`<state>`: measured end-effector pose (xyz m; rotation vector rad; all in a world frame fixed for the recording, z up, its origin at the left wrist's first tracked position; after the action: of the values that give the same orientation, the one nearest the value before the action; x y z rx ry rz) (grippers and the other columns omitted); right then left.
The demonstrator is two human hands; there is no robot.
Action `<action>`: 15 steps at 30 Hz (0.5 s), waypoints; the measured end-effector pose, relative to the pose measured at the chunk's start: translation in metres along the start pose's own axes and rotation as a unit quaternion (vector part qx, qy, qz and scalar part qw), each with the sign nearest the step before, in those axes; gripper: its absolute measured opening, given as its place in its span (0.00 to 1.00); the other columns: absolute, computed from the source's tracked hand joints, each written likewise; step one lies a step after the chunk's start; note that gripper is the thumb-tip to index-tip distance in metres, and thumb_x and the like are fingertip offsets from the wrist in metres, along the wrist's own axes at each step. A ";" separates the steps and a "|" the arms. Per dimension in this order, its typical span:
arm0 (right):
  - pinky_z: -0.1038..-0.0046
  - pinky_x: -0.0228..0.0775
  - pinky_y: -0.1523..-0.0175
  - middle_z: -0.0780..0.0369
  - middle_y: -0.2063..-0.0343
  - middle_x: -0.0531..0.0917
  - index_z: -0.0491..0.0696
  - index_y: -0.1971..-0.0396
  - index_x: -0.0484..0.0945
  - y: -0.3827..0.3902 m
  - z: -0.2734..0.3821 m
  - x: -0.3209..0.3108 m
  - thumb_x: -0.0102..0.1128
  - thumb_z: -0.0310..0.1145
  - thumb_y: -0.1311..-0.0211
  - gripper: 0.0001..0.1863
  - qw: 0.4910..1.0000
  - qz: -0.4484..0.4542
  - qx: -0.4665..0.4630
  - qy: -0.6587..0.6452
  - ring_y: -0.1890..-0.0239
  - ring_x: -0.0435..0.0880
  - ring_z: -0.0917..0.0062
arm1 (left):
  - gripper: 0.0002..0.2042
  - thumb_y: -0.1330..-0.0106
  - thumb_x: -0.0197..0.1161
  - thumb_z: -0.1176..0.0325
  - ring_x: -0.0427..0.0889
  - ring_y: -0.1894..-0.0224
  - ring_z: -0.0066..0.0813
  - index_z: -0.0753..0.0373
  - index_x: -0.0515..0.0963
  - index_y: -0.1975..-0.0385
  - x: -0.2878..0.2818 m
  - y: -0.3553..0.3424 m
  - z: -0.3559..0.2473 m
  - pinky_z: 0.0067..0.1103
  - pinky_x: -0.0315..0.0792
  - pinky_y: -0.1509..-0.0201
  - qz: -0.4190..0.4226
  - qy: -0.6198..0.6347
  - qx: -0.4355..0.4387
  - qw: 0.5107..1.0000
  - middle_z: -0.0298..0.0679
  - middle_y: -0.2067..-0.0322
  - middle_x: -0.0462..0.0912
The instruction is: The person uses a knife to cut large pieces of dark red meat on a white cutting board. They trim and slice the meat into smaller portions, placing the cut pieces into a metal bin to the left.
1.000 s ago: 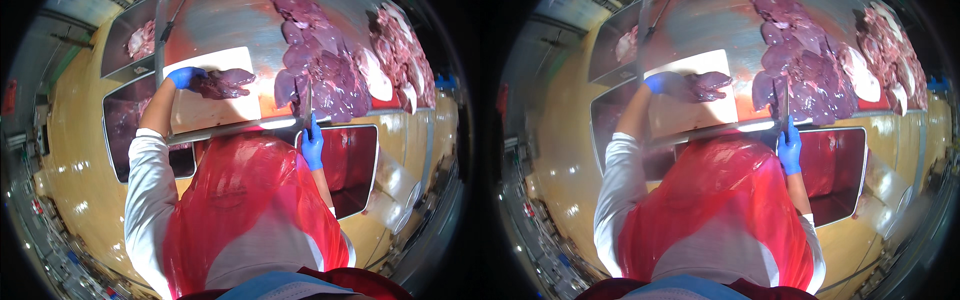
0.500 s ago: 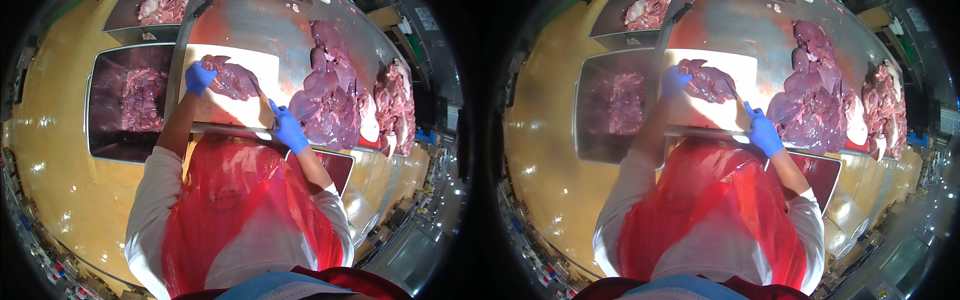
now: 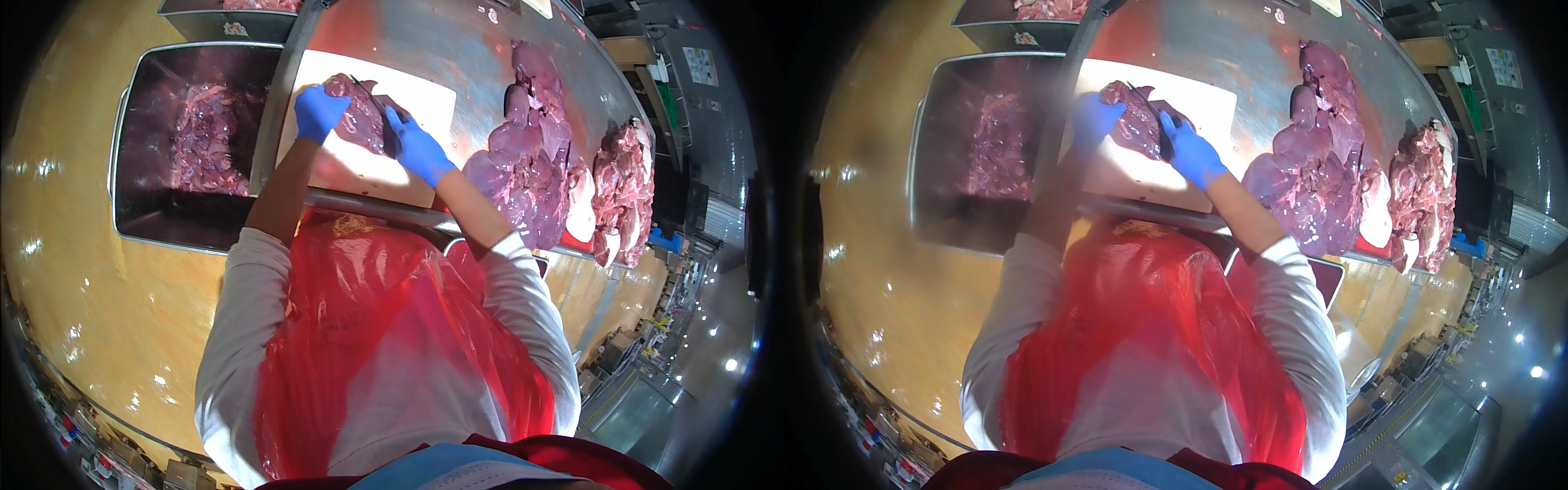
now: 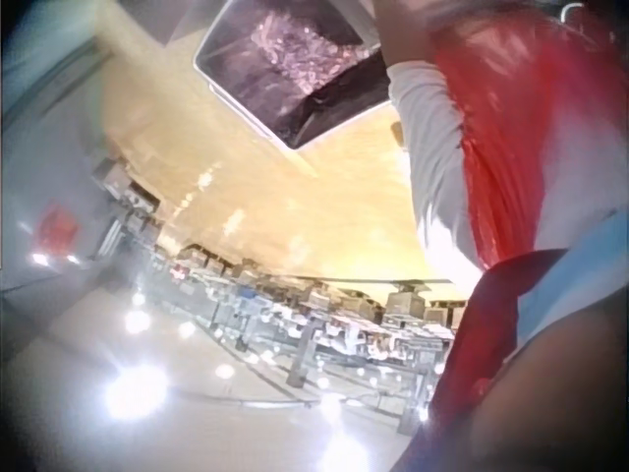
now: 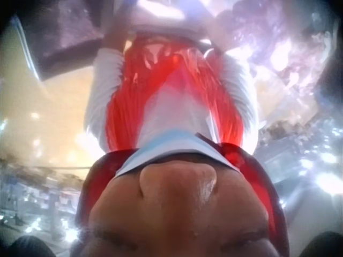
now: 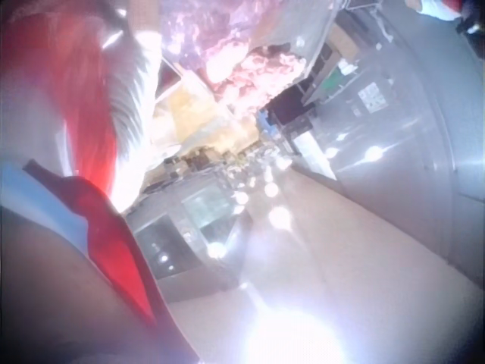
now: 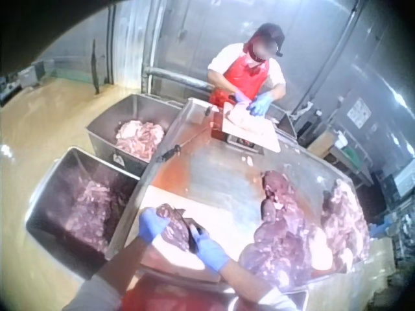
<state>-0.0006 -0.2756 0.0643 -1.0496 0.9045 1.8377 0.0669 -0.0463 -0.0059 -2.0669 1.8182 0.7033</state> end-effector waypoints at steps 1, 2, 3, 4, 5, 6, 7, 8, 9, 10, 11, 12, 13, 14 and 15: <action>0.54 0.78 0.49 0.40 0.45 0.75 0.49 0.24 0.53 0.025 -0.004 0.000 0.54 0.25 0.42 0.43 0.999 0.046 0.026 -0.004 0.52 0.81 0.45 | 0.20 0.52 0.77 0.56 0.87 0.67 0.48 0.69 0.85 0.69 -0.004 0.003 -0.005 0.33 0.80 0.60 -0.004 -0.012 -0.002 1.000 0.53 0.71 0.86; 0.53 0.78 0.50 0.40 0.44 0.74 0.49 0.24 0.52 0.055 -0.005 -0.002 0.53 0.24 0.42 0.43 0.995 0.089 0.053 -0.009 0.52 0.81 0.45 | 0.20 0.52 0.78 0.57 0.87 0.67 0.47 0.69 0.84 0.71 -0.007 0.007 -0.014 0.33 0.80 0.60 -0.011 -0.017 -0.004 1.000 0.53 0.72 0.86; 0.52 0.78 0.52 0.40 0.44 0.73 0.50 0.24 0.51 0.088 -0.011 -0.001 0.53 0.24 0.42 0.44 0.996 0.081 0.048 0.011 0.53 0.81 0.44 | 0.20 0.52 0.78 0.56 0.87 0.67 0.48 0.69 0.84 0.72 -0.010 0.009 -0.017 0.34 0.80 0.60 -0.014 -0.007 -0.007 1.000 0.53 0.72 0.86; 0.51 0.77 0.53 0.39 0.44 0.73 0.50 0.23 0.50 0.123 -0.020 0.001 0.53 0.23 0.42 0.44 0.996 0.072 0.041 0.031 0.54 0.80 0.43 | 0.20 0.52 0.78 0.56 0.87 0.67 0.48 0.69 0.84 0.72 -0.012 0.010 -0.019 0.34 0.80 0.60 -0.019 0.005 -0.010 1.000 0.53 0.72 0.86; 0.54 0.79 0.53 0.41 0.42 0.73 0.50 0.23 0.49 0.155 -0.026 0.001 0.52 0.24 0.40 0.43 0.988 0.119 0.095 0.025 0.52 0.82 0.47 | 0.20 0.52 0.78 0.55 0.87 0.67 0.49 0.68 0.83 0.72 -0.014 0.012 -0.018 0.34 0.80 0.60 -0.024 0.015 -0.013 1.000 0.53 0.72 0.86; 0.56 0.80 0.53 0.43 0.40 0.74 0.51 0.23 0.49 0.188 -0.032 0.001 0.50 0.25 0.38 0.42 0.975 0.167 0.146 0.019 0.49 0.83 0.51 | 0.21 0.52 0.79 0.55 0.87 0.66 0.49 0.68 0.83 0.72 -0.016 0.014 -0.016 0.34 0.80 0.60 -0.042 -0.009 0.005 0.999 0.53 0.72 0.86; 0.59 0.81 0.54 0.42 0.39 0.73 0.48 0.23 0.50 0.240 -0.055 0.017 0.49 0.25 0.38 0.41 0.985 0.133 0.080 0.072 0.49 0.83 0.53 | 0.22 0.53 0.79 0.54 0.87 0.66 0.50 0.68 0.83 0.72 -0.017 0.015 -0.015 0.35 0.80 0.60 -0.057 -0.029 0.025 0.998 0.53 0.72 0.86; 0.61 0.81 0.54 0.42 0.38 0.73 0.45 0.24 0.50 0.280 -0.074 0.035 0.49 0.25 0.38 0.40 0.987 0.098 0.011 0.123 0.48 0.83 0.55 | 0.22 0.53 0.79 0.53 0.87 0.66 0.51 0.68 0.82 0.73 -0.019 0.016 -0.016 0.35 0.80 0.60 -0.073 -0.052 0.045 0.995 0.53 0.72 0.86; 0.62 0.81 0.54 0.42 0.39 0.73 0.44 0.24 0.51 0.290 -0.069 0.028 0.48 0.24 0.38 0.40 0.983 0.127 0.025 0.132 0.48 0.83 0.56 | 0.23 0.54 0.79 0.52 0.87 0.66 0.51 0.68 0.82 0.73 -0.022 0.020 -0.017 0.35 0.80 0.60 -0.059 -0.058 0.023 0.996 0.53 0.72 0.86; 0.64 0.81 0.54 0.42 0.39 0.73 0.42 0.25 0.51 0.294 -0.057 0.012 0.48 0.24 0.38 0.39 0.977 0.157 0.040 0.141 0.48 0.83 0.57 | 0.24 0.54 0.79 0.51 0.87 0.65 0.52 0.68 0.82 0.73 -0.027 0.028 -0.022 0.35 0.80 0.60 -0.045 -0.062 -0.001 0.997 0.54 0.72 0.86; 0.65 0.81 0.54 0.42 0.39 0.73 0.41 0.25 0.52 0.295 -0.048 0.002 0.48 0.23 0.38 0.39 0.969 0.184 0.061 0.150 0.47 0.83 0.58 | 0.24 0.55 0.79 0.51 0.87 0.65 0.52 0.68 0.82 0.73 -0.029 0.032 -0.026 0.36 0.80 0.60 -0.025 -0.065 -0.021 0.997 0.54 0.73 0.86; 0.62 0.79 0.52 0.41 0.43 0.75 0.45 0.24 0.52 0.272 -0.039 -0.002 0.49 0.24 0.39 0.40 0.988 0.086 0.028 0.123 0.50 0.83 0.52 | 0.24 0.55 0.79 0.51 0.87 0.66 0.52 0.68 0.82 0.73 -0.026 0.035 -0.022 0.36 0.80 0.60 -0.040 -0.095 0.003 0.995 0.55 0.73 0.86; 0.60 0.78 0.51 0.41 0.45 0.75 0.47 0.24 0.52 0.242 -0.040 -0.003 0.50 0.24 0.40 0.41 0.992 0.098 0.062 0.054 0.50 0.82 0.50 | 0.24 0.55 0.79 0.51 0.87 0.66 0.52 0.68 0.82 0.73 -0.024 0.033 -0.014 0.36 0.80 0.60 -0.040 -0.071 -0.012 0.997 0.55 0.73 0.86; 0.58 0.78 0.50 0.40 0.47 0.76 0.50 0.23 0.52 0.196 -0.025 -0.014 0.51 0.24 0.41 0.42 0.989 0.110 0.096 -0.015 0.51 0.81 0.48 | 0.23 0.54 0.79 0.52 0.87 0.66 0.52 0.68 0.81 0.73 -0.022 0.033 -0.012 0.36 0.80 0.60 -0.039 -0.047 -0.026 0.998 0.55 0.73 0.85; 0.56 0.77 0.50 0.40 0.49 0.75 0.52 0.23 0.52 0.156 -0.011 -0.018 0.52 0.23 0.42 0.44 0.992 0.092 0.081 -0.039 0.53 0.81 0.46 | 0.23 0.54 0.78 0.53 0.87 0.66 0.52 0.68 0.81 0.73 -0.018 0.034 -0.014 0.36 0.80 0.60 -0.035 -0.020 -0.039 0.998 0.55 0.73 0.85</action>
<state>-0.1308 -0.3548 0.1047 -0.8107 1.1134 1.9042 0.0345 -0.0434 0.0187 -2.1390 1.7144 0.8021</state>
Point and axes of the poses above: each hand's wrist, its own y-axis away from the middle knuckle, its own x-axis out of the palm, z = x × y, the point moved 3 cm from there along -y, towards the middle knuckle
